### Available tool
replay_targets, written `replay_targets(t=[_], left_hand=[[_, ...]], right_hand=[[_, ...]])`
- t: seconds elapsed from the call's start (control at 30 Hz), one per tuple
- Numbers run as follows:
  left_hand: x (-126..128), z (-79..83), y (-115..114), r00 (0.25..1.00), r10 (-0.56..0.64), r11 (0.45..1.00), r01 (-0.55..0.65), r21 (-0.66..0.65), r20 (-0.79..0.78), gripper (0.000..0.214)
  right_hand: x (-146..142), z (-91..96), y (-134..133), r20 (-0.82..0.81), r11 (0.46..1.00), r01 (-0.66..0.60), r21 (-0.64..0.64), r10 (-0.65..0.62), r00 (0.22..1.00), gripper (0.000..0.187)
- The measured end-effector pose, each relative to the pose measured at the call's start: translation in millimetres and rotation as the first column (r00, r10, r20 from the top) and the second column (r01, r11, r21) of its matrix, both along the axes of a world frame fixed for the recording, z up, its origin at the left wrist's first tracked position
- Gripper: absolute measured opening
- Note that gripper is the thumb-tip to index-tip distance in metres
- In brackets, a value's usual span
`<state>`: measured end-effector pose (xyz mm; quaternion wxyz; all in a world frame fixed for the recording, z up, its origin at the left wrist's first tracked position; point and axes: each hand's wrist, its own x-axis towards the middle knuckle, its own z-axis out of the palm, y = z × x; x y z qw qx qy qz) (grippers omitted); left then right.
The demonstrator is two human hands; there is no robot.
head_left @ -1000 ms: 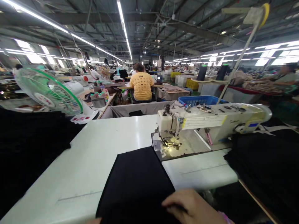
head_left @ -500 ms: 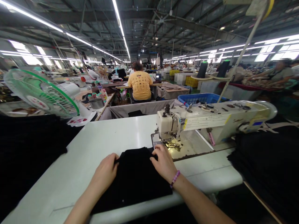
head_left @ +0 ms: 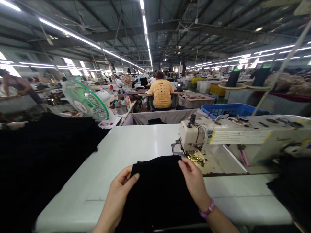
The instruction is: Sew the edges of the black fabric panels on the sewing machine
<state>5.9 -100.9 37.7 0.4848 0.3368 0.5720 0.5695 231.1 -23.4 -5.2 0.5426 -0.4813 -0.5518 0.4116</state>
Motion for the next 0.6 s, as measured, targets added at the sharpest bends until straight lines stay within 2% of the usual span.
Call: replay_targets(t=[0.13,0.33,0.47,0.6], left_hand=[[3,2.5,-4,0.996,0.085,0.994,-0.086,0.062,0.018,0.036],[6,8.4,-7,0.955,0.251,0.957,-0.220,0.186,-0.160,0.037],[13,13.8,-10,0.921,0.359,0.926,-0.332,0.179,-0.152,0.043],[19,20.3,-13,0.915,0.386,0.917,-0.369,0.151,-0.112,0.049]], right_hand=[[8,8.8,-10,-0.047,0.998,0.059,0.027,-0.057,0.997,0.038],[27,15.5,-23,-0.090,0.987,0.128,-0.094,-0.137,0.987,0.048],[36,17.2,-27,-0.214,0.970,0.130,-0.205,-0.174,0.961,0.049],[44,21.9,-29,-0.369,0.955,0.108,-0.277,-0.209,0.906,0.049]])
